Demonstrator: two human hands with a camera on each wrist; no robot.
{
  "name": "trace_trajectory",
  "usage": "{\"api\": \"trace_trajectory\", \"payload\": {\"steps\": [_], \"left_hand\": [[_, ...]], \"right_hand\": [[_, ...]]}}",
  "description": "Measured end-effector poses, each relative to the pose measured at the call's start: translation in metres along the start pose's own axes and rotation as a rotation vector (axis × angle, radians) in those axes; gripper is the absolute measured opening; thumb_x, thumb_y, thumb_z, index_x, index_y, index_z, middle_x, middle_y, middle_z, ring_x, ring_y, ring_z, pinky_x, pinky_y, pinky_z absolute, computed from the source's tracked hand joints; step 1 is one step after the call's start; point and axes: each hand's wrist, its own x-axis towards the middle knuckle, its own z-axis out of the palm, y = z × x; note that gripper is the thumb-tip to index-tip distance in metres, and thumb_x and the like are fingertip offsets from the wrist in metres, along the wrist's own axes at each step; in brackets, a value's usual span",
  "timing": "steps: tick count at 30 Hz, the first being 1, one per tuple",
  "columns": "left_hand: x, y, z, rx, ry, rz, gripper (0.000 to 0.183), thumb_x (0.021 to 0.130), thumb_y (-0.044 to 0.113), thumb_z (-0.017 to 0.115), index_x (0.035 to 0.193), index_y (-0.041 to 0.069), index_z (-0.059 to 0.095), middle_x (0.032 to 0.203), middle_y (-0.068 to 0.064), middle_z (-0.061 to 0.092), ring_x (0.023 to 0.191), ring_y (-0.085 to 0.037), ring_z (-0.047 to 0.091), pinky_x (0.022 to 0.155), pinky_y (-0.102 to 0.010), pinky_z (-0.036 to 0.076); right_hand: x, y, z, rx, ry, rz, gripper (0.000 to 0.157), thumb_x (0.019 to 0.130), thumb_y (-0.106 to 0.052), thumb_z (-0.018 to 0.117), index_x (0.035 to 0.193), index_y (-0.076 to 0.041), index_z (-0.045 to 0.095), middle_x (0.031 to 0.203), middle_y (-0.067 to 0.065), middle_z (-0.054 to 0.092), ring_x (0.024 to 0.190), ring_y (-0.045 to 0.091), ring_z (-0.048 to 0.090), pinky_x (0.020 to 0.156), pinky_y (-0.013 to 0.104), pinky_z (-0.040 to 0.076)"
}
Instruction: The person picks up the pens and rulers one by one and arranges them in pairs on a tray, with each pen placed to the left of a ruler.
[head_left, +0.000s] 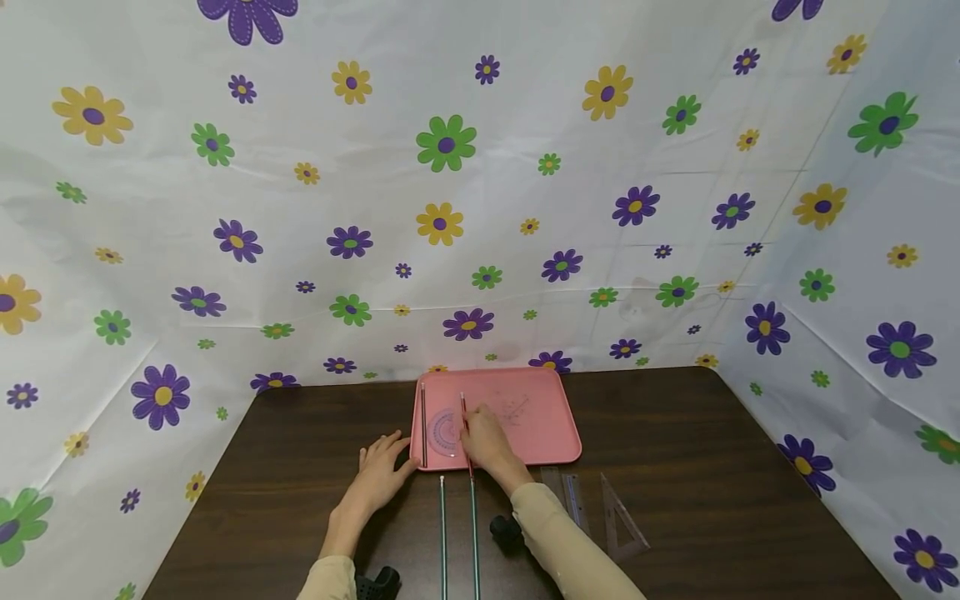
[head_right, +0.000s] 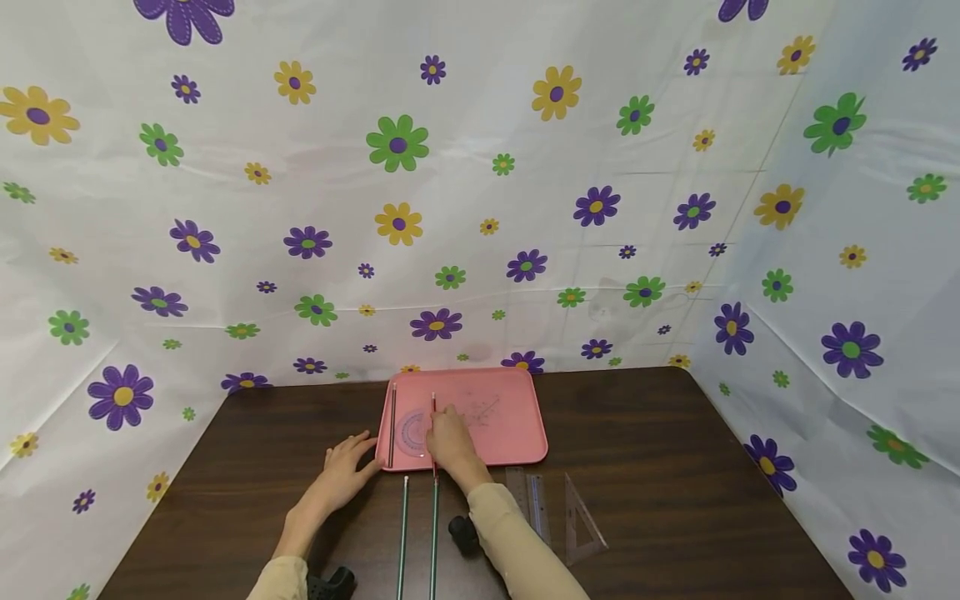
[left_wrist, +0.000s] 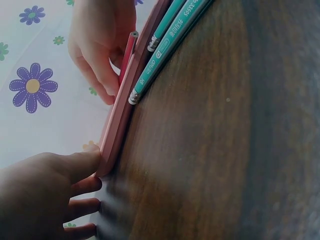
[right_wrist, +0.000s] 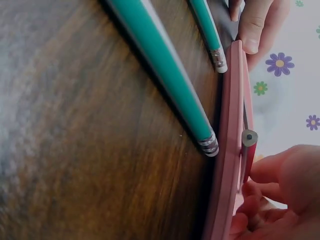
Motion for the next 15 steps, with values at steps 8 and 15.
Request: {"api": "trace_trajectory", "payload": {"steps": [8,15], "left_hand": [[-0.0002,0.0008,-0.0009,-0.003,-0.005,-0.006,0.049,0.098,0.033,0.061,0.138,0.005,0.057,0.151,-0.024,0.044,0.143,-0.051,0.030,0.112,-0.075,0.013],[0.0008,0.0009,-0.0011,0.001,-0.004,-0.001,0.049,0.098,0.033,0.061,0.137,0.004,0.058,0.151,-0.025,0.044,0.142,-0.052,0.031,0.111,-0.076,0.013]], "right_hand": [[0.0001,0.0005,0.0028,0.025,0.015,0.058,0.027,0.095,-0.012,0.066,0.119,0.001,0.069,0.101,0.012,0.066,0.083,0.015,0.057,0.075,0.034,0.053],[0.0026,0.0019,0.0044,-0.003,0.051,0.051,0.024,0.096,-0.014,0.065,0.115,-0.001,0.072,0.097,0.008,0.064,0.082,0.015,0.058,0.074,0.033,0.053]]}}
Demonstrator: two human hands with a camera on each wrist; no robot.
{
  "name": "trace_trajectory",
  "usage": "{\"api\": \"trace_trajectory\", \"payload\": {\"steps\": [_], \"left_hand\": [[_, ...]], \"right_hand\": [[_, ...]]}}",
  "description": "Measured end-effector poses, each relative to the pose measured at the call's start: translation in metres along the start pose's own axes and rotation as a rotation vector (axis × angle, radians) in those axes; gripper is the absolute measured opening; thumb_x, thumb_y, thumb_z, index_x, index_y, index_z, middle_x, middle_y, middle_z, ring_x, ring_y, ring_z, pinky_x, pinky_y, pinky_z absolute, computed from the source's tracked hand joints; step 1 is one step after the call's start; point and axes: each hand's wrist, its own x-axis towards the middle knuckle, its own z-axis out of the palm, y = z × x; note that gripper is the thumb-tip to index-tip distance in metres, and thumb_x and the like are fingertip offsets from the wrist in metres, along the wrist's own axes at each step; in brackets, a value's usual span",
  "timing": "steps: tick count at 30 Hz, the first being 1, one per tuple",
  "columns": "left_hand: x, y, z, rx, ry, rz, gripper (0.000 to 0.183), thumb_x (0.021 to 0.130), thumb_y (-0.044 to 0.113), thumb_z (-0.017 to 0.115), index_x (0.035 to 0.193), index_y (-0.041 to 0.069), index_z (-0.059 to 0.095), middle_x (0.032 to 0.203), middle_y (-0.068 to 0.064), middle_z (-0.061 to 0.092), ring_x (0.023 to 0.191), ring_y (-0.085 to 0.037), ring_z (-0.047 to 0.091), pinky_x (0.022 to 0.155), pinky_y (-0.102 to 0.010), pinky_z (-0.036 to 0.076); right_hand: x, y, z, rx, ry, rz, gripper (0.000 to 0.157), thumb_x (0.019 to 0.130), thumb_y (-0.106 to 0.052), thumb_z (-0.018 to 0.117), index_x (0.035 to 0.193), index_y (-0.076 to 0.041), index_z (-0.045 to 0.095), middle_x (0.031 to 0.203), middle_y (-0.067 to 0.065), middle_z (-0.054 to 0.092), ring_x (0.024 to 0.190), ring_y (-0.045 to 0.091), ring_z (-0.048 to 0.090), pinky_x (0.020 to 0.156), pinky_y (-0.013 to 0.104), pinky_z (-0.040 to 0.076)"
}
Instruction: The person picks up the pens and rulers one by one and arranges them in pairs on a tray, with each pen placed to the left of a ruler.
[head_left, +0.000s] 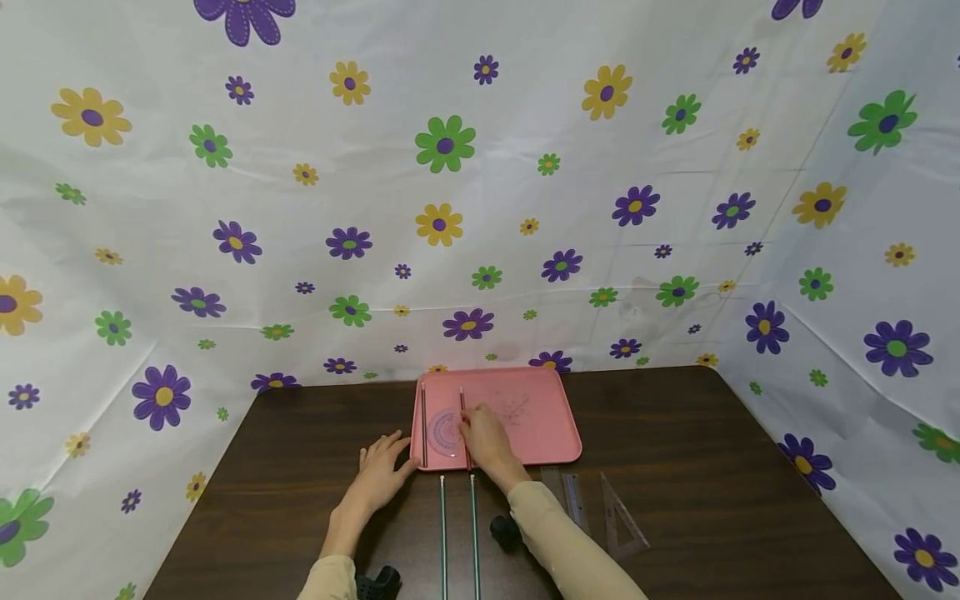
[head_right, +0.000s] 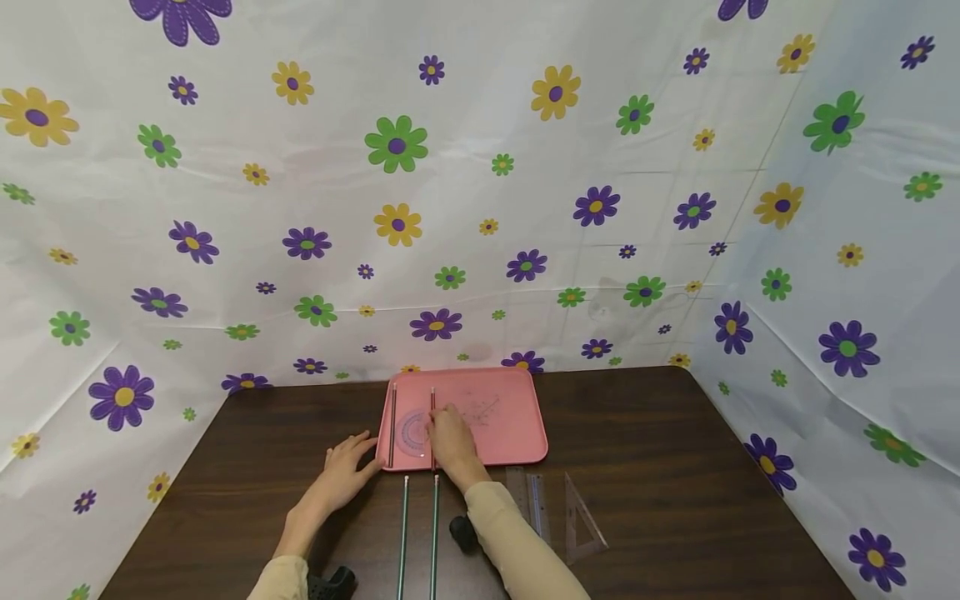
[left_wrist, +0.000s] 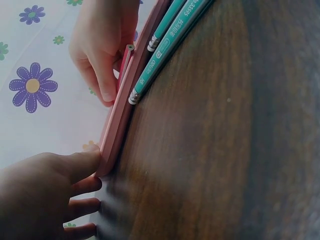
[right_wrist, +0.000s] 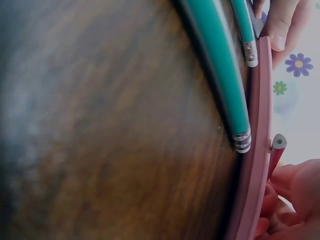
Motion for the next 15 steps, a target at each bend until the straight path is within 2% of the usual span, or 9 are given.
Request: {"api": "trace_trajectory", "payload": {"steps": [5,10,15], "left_hand": [[0.0005,0.0001,0.0001,0.002,0.002,0.002,0.049,0.098,0.033,0.061,0.137,0.004,0.058,0.150,-0.024,0.044,0.142,-0.052,0.032,0.111,-0.075,0.014],[0.0002,0.0000,0.0011,0.004,-0.003,0.004,0.049,0.098,0.033,0.061,0.137,0.004,0.058,0.151,-0.024,0.044,0.142,-0.051,0.032,0.111,-0.075,0.014],[0.0000,-0.0002,0.0018,0.000,-0.003,0.001,0.049,0.098,0.033,0.061,0.138,0.004,0.057,0.151,-0.024,0.044,0.143,-0.052,0.031,0.111,-0.075,0.013]], "right_hand": [[0.0027,-0.0022,-0.0010,-0.041,-0.026,-0.020,0.027,0.098,-0.012,0.062,0.119,0.002,0.070,0.099,0.011,0.060,0.081,0.016,0.057,0.074,0.034,0.054],[0.0037,-0.0047,-0.0034,-0.091,-0.054,-0.047,0.030,0.098,-0.009,0.059,0.123,0.005,0.066,0.096,0.013,0.055,0.074,0.016,0.053,0.066,0.033,0.052],[0.0054,-0.0022,-0.0011,-0.107,-0.061,-0.030,0.028,0.098,-0.009,0.059,0.121,0.005,0.067,0.095,0.016,0.061,0.080,0.023,0.062,0.070,0.039,0.055]]}}
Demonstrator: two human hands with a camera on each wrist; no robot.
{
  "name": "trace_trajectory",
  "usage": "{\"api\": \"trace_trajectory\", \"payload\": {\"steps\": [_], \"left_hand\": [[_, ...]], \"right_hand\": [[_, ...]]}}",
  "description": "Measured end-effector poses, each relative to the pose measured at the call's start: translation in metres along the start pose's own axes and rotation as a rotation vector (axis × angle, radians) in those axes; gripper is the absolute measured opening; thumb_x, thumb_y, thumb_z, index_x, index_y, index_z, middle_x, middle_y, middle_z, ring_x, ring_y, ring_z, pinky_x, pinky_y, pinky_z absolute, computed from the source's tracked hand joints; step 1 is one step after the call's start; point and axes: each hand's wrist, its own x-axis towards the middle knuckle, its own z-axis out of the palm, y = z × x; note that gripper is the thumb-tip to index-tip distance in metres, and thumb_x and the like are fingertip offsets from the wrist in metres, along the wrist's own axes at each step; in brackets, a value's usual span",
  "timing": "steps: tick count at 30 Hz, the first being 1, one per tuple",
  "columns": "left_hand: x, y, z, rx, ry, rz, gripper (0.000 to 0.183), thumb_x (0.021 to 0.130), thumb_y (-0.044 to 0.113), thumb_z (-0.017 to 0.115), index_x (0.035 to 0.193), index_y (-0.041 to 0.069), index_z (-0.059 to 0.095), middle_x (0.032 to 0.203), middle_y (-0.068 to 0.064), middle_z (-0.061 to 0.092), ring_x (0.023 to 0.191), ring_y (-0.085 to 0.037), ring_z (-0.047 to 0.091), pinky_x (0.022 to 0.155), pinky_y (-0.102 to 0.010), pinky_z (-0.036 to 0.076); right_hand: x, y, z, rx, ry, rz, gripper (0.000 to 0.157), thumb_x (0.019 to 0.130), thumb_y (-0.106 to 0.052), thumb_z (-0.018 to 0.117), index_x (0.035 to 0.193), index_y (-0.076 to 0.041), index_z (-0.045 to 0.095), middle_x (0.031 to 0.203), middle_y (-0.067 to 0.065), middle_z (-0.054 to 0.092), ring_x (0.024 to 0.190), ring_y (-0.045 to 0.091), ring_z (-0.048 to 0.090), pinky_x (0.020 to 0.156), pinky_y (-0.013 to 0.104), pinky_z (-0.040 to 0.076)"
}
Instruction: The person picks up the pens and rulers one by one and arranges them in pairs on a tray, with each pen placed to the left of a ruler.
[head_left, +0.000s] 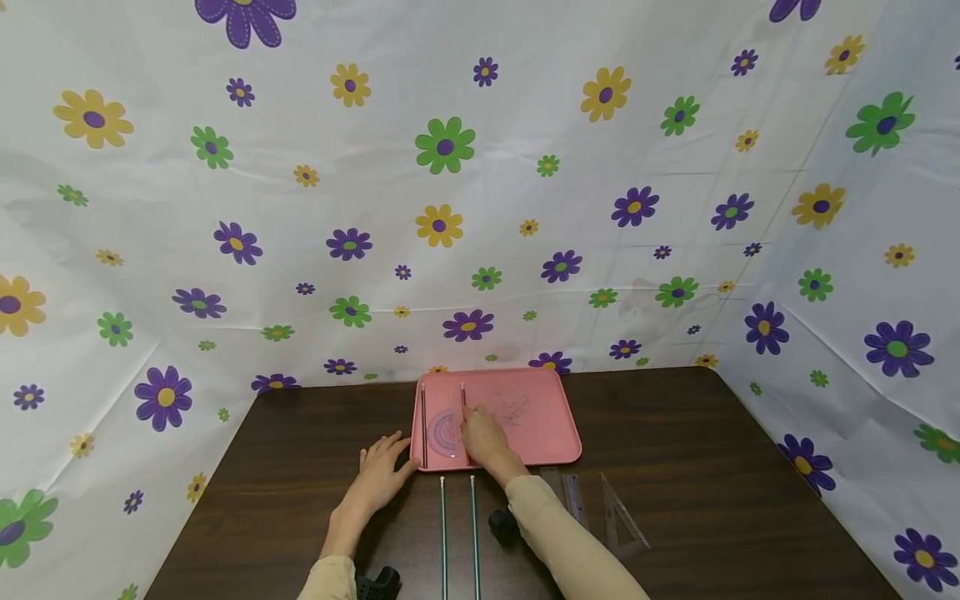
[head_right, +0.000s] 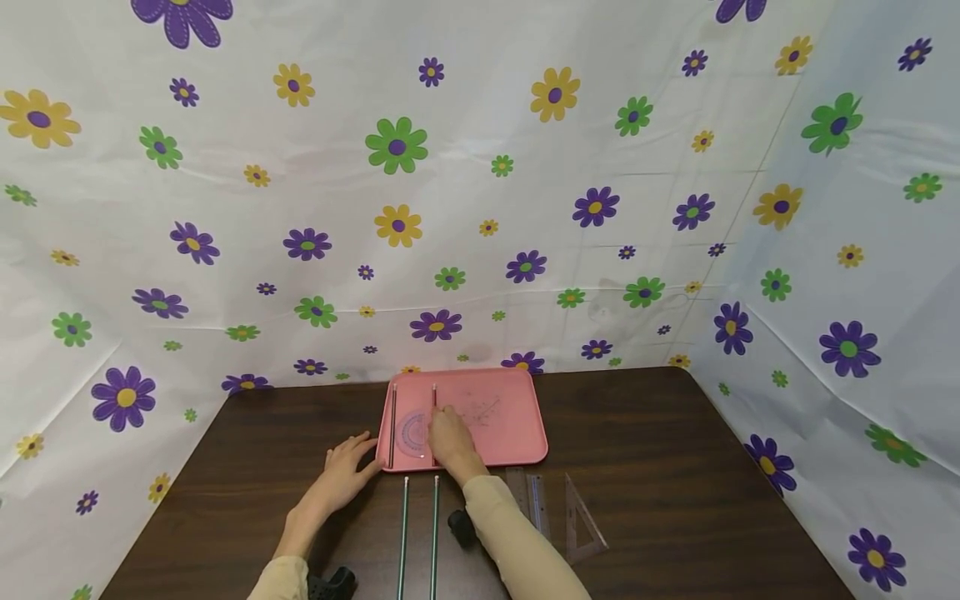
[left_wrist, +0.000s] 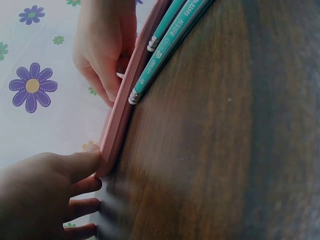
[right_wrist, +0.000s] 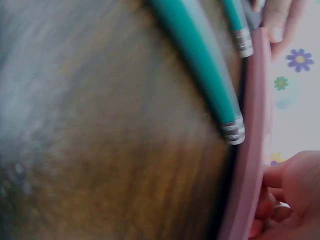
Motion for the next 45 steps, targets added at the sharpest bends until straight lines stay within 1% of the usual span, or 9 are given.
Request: {"api": "trace_trajectory", "payload": {"steps": [4,8,13,16,22,27,31,41,45], "left_hand": [[0.000,0.000,0.001,-0.002,0.000,-0.001,0.049,0.098,0.033,0.061,0.137,0.004,0.057,0.151,-0.024,0.044,0.143,-0.051,0.031,0.112,-0.075,0.013],[0.000,-0.001,-0.001,-0.003,0.006,0.001,0.049,0.098,0.034,0.061,0.137,0.004,0.058,0.150,-0.024,0.044,0.142,-0.051,0.031,0.111,-0.075,0.013],[0.000,-0.001,-0.001,0.002,0.010,0.005,0.048,0.098,0.032,0.061,0.137,0.004,0.058,0.150,-0.024,0.045,0.142,-0.051,0.032,0.111,-0.075,0.014],[0.000,-0.001,0.000,0.006,0.008,0.005,0.048,0.098,0.032,0.061,0.137,0.004,0.058,0.150,-0.024,0.045,0.142,-0.051,0.032,0.111,-0.075,0.014],[-0.001,0.000,0.000,-0.001,0.003,-0.004,0.048,0.098,0.032,0.062,0.136,0.004,0.058,0.150,-0.024,0.045,0.142,-0.051,0.032,0.111,-0.075,0.014],[-0.001,0.000,-0.001,0.001,0.005,-0.004,0.047,0.097,0.031,0.062,0.136,0.004,0.058,0.150,-0.024,0.045,0.142,-0.051,0.032,0.111,-0.075,0.014],[0.000,0.001,-0.001,0.001,0.004,-0.005,0.048,0.098,0.031,0.062,0.136,0.004,0.058,0.150,-0.024,0.045,0.142,-0.051,0.032,0.111,-0.075,0.014],[-0.001,0.002,-0.002,-0.005,-0.003,-0.011,0.049,0.098,0.033,0.061,0.137,0.004,0.057,0.151,-0.025,0.044,0.143,-0.051,0.030,0.112,-0.075,0.012],[-0.001,0.002,-0.002,-0.009,-0.006,-0.011,0.049,0.098,0.033,0.061,0.138,0.005,0.057,0.151,-0.025,0.043,0.143,-0.051,0.030,0.112,-0.075,0.012]], "right_hand": [[0.001,0.003,0.005,0.024,0.003,0.036,0.030,0.098,-0.012,0.059,0.123,0.003,0.067,0.104,0.017,0.066,0.096,0.028,0.067,0.082,0.043,0.057],[0.000,0.004,0.008,0.051,0.014,0.044,0.031,0.098,-0.014,0.060,0.124,0.001,0.066,0.109,0.016,0.067,0.102,0.028,0.067,0.088,0.044,0.056],[0.000,0.003,0.008,0.035,0.024,0.028,0.031,0.098,-0.014,0.060,0.125,0.000,0.067,0.104,0.014,0.066,0.093,0.025,0.066,0.082,0.042,0.057],[-0.001,0.003,0.009,0.034,0.024,0.027,0.030,0.099,-0.015,0.060,0.124,0.000,0.067,0.103,0.014,0.066,0.092,0.025,0.066,0.081,0.042,0.057],[-0.003,0.004,0.010,0.081,0.050,0.004,0.030,0.099,-0.016,0.059,0.123,0.001,0.067,0.105,0.015,0.067,0.094,0.026,0.066,0.082,0.043,0.056],[-0.005,0.006,0.009,0.124,0.079,-0.005,0.031,0.099,-0.019,0.061,0.122,0.000,0.066,0.105,0.014,0.066,0.089,0.022,0.064,0.078,0.040,0.055],[-0.008,0.007,0.009,0.126,0.087,-0.009,0.031,0.098,-0.019,0.061,0.121,0.000,0.067,0.102,0.013,0.065,0.085,0.020,0.061,0.075,0.038,0.054],[-0.019,0.003,0.001,0.116,0.102,-0.027,0.031,0.095,-0.017,0.065,0.121,0.000,0.066,0.099,0.010,0.063,0.082,0.018,0.058,0.073,0.035,0.052],[-0.023,0.001,-0.004,0.109,0.099,-0.039,0.033,0.095,-0.018,0.066,0.122,0.000,0.066,0.093,0.007,0.060,0.075,0.014,0.052,0.065,0.029,0.047]]}}
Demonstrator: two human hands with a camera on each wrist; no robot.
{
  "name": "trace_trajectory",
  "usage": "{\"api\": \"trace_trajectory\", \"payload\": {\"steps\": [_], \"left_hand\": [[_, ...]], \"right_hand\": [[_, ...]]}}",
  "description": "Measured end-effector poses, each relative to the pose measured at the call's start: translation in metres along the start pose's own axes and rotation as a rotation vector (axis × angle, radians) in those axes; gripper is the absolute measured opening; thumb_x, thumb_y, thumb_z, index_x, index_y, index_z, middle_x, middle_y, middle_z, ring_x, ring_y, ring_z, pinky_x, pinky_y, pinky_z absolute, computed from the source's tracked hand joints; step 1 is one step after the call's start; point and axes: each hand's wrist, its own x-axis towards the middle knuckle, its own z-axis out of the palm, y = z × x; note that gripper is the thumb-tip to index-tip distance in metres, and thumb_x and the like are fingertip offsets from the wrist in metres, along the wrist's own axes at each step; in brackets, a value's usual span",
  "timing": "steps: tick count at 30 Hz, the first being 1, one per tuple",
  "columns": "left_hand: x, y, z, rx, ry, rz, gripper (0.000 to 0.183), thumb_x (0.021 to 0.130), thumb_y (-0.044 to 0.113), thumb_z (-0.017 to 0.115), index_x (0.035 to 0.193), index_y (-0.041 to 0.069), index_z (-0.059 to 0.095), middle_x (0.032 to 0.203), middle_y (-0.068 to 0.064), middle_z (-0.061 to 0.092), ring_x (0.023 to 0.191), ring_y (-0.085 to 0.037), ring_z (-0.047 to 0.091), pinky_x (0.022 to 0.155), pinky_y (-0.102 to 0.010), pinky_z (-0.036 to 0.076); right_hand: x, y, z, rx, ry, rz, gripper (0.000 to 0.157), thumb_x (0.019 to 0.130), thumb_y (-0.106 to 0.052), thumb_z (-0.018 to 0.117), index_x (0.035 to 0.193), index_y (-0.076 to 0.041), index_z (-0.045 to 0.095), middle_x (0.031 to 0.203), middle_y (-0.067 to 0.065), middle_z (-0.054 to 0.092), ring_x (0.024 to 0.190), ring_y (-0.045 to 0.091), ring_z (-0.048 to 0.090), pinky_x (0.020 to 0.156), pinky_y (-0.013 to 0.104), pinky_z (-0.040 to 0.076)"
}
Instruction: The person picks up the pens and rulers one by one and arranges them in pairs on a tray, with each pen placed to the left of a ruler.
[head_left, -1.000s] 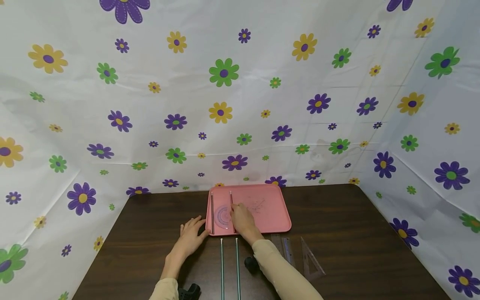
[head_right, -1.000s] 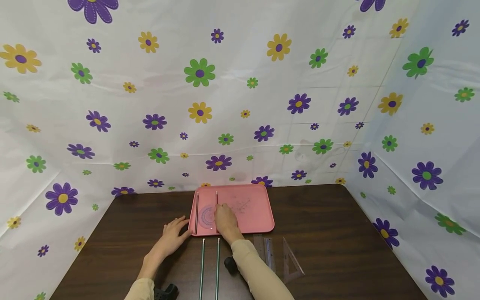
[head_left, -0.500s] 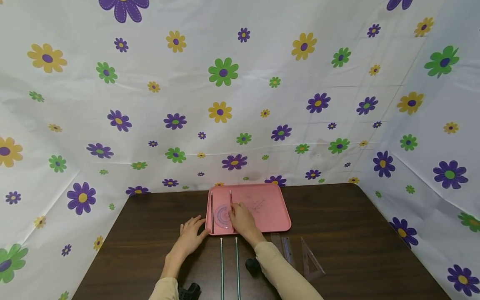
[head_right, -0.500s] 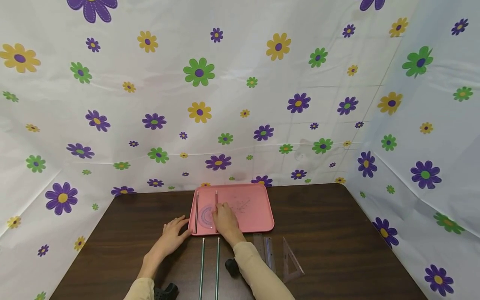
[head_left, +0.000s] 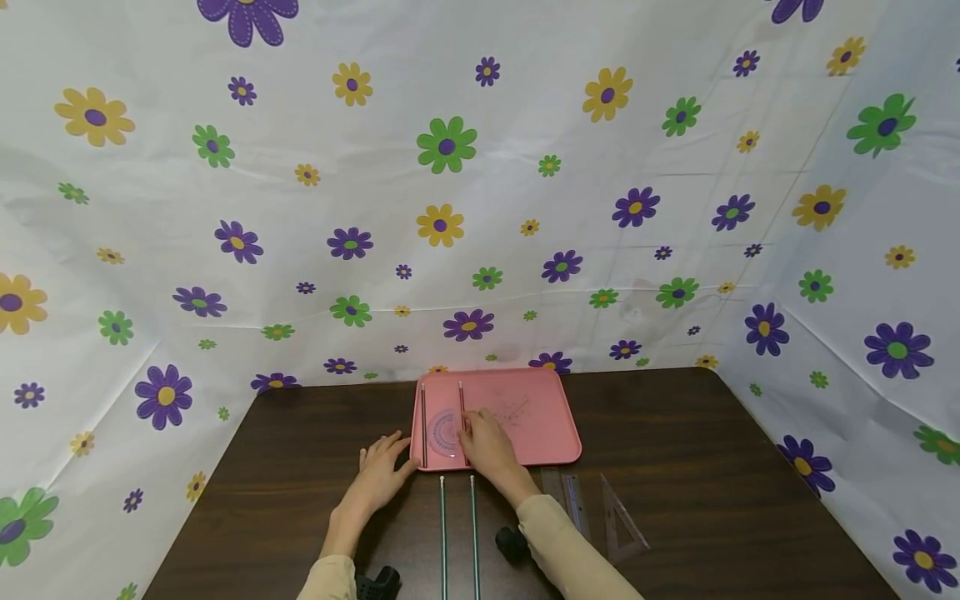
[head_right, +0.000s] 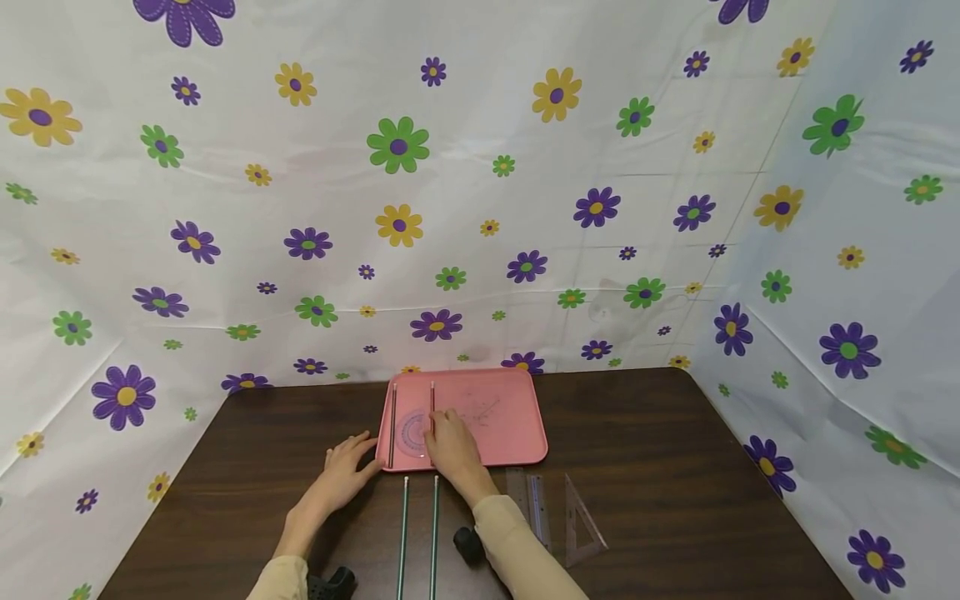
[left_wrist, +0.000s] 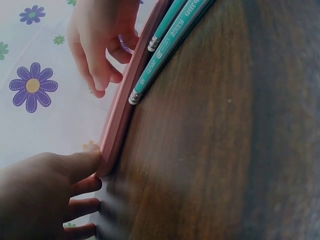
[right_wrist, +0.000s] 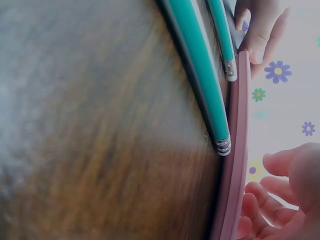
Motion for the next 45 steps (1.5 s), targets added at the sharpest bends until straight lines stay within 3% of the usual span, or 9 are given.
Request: {"api": "trace_trajectory", "payload": {"steps": [6,15,22,35,45], "left_hand": [[0.000,-0.001,0.000,0.003,0.006,0.002,0.049,0.098,0.033,0.061,0.137,0.004,0.057,0.151,-0.025,0.044,0.143,-0.051,0.030,0.112,-0.075,0.012],[0.000,-0.001,0.001,0.010,0.007,0.002,0.049,0.097,0.032,0.062,0.137,0.003,0.058,0.151,-0.024,0.044,0.142,-0.051,0.031,0.112,-0.075,0.013],[0.000,0.000,0.000,0.014,0.012,0.003,0.048,0.097,0.031,0.062,0.136,0.003,0.058,0.151,-0.024,0.044,0.142,-0.051,0.032,0.112,-0.075,0.013],[0.000,-0.001,0.001,0.009,0.008,0.004,0.048,0.097,0.030,0.062,0.137,0.004,0.058,0.151,-0.024,0.044,0.142,-0.051,0.032,0.112,-0.075,0.013],[0.001,-0.001,0.001,0.012,0.003,0.003,0.050,0.098,0.034,0.061,0.138,0.004,0.057,0.152,-0.024,0.043,0.143,-0.051,0.030,0.112,-0.075,0.012]], "right_hand": [[-0.005,-0.002,-0.005,-0.016,0.007,-0.034,0.030,0.093,-0.018,0.068,0.119,-0.001,0.068,0.087,0.005,0.057,0.069,0.012,0.048,0.060,0.027,0.043],[-0.011,-0.001,-0.012,-0.030,-0.026,-0.038,0.033,0.094,-0.020,0.067,0.121,-0.002,0.067,0.098,0.007,0.064,0.081,0.015,0.058,0.069,0.031,0.051],[-0.018,0.002,-0.019,-0.047,0.019,-0.073,0.032,0.091,-0.014,0.068,0.120,-0.002,0.068,0.103,0.011,0.068,0.087,0.021,0.065,0.074,0.037,0.055],[-0.032,0.005,-0.033,-0.063,-0.007,-0.033,0.039,0.090,-0.018,0.070,0.125,-0.003,0.064,0.118,0.015,0.066,0.106,0.030,0.066,0.089,0.047,0.054],[-0.041,0.012,-0.043,-0.105,-0.008,0.007,0.043,0.088,-0.020,0.073,0.128,-0.006,0.064,0.113,0.013,0.066,0.100,0.030,0.065,0.080,0.045,0.055]]}}
